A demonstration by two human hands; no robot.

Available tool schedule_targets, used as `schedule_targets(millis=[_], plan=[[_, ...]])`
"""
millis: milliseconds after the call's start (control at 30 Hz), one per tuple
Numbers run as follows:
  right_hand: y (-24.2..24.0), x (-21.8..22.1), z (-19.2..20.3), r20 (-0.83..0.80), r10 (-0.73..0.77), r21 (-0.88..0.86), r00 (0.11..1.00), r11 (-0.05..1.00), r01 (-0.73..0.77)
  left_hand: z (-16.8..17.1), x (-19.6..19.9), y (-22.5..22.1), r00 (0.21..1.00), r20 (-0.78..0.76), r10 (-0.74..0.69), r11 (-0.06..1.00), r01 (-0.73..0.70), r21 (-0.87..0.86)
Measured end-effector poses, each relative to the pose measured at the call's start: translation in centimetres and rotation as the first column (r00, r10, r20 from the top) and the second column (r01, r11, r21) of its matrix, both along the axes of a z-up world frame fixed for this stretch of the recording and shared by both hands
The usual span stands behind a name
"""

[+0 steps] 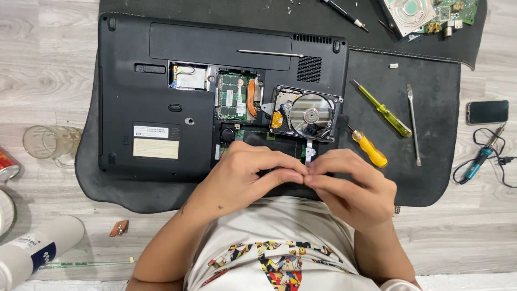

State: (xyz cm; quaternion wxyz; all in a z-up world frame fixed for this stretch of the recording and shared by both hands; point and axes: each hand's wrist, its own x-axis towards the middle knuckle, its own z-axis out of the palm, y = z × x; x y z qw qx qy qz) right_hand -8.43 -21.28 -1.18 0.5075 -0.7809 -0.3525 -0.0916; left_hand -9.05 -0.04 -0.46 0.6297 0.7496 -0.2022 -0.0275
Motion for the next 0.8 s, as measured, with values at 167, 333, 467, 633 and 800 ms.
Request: schedule_targets(millis=[167, 333, 467, 633, 800], plan=[[0.1, -0.1, -0.2, -0.006, -0.006, 0.047, 1.0, 0.999, 0.006, -0.2, 0.2, -0.3, 0.999, -0.01, -0.048, 0.997, 0.048, -0.064], [0.1, -0.3, -0.6, -0.012, -0.031, 0.044, 0.999, 0.999, 0.031, -0.4, 0.4, -0.3, 0.998, -0.011, -0.058, 0.994, 0.057, -0.094], [-0.3, -0.5, -1.2, -0.023, -0.042, 0.066, 0.999, 0.997, 0.043, -0.6, 0.7, -0.4, 0.992, -0.089, -0.094, 0.987, 0.081, -0.14], [-0.9, -0.1, -1.8, -0.073, -0.034, 0.118, 0.997, 0.992, 0.042, -0.3, 1.0, -0.7, 0.991, -0.093, -0.101, 0.99, 0.091, -0.107], [-0.6, 2.7, -0.4, 0.133, -0.218, -0.125, 0.967, 0.964, 0.235, -0.8, 2.0, -2.0, 0.865, 0.454, 0.214, 0.877, -0.375, 0.3]])
